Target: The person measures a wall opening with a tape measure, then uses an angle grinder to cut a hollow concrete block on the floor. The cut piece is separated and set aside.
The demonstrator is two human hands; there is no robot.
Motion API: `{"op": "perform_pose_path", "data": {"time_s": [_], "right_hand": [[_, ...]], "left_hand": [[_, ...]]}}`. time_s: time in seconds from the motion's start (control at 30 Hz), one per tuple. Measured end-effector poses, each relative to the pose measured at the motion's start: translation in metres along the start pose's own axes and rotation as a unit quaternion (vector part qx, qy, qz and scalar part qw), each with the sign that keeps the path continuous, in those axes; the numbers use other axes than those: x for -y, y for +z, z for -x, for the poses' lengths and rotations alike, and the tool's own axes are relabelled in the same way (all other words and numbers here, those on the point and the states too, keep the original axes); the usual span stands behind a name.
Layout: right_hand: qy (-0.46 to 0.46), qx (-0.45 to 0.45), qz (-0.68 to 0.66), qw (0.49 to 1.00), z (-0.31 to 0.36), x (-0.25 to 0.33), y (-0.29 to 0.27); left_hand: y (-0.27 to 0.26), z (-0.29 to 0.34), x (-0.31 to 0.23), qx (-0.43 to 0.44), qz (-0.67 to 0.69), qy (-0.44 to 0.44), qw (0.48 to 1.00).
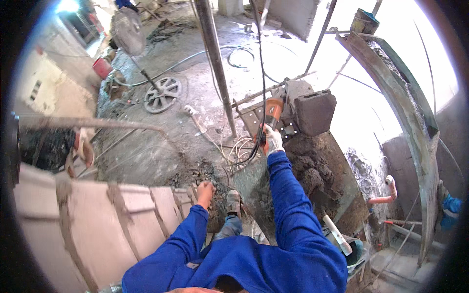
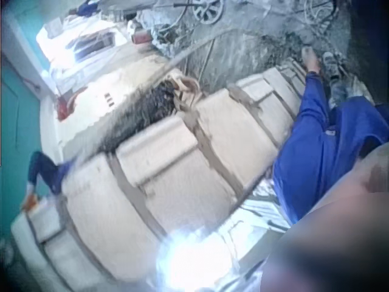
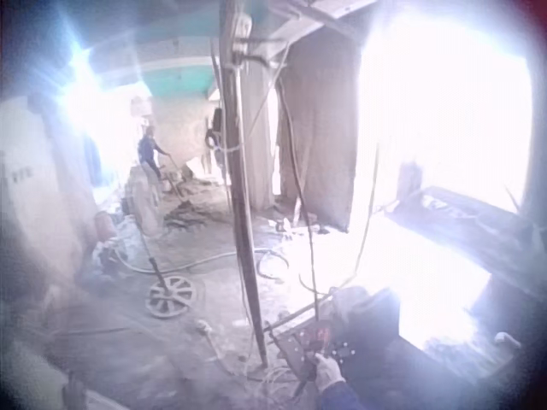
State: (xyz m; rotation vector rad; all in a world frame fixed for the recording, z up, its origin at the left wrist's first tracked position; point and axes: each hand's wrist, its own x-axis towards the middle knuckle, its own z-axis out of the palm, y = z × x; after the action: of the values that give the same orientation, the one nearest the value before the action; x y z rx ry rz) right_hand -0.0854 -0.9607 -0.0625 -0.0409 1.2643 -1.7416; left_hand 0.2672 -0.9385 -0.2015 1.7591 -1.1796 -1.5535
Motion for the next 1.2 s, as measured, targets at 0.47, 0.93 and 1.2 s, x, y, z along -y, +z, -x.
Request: {"op": "perform_pose_path", "data": {"time_s": [0.47,0.93,1.2], "right_hand": [[-0.414,0.017,-0.139,0.899,0.304,0.06,-0.029],[-0.443,0.225,-0.176,0.85,0.507,0.104,-0.057],[-0.391,0.324,-0.094,0.856,0.584,0.074,-0.045]], "left_hand": [[-0.035,0.31,-0.04,-0.037,0.021,0.236,0.971],[-0.036,0.434,-0.083,0.047,0.187,0.342,0.92],[-0.113,0.456,-0.02,-0.08,0.171,0.325,0.927]]}}
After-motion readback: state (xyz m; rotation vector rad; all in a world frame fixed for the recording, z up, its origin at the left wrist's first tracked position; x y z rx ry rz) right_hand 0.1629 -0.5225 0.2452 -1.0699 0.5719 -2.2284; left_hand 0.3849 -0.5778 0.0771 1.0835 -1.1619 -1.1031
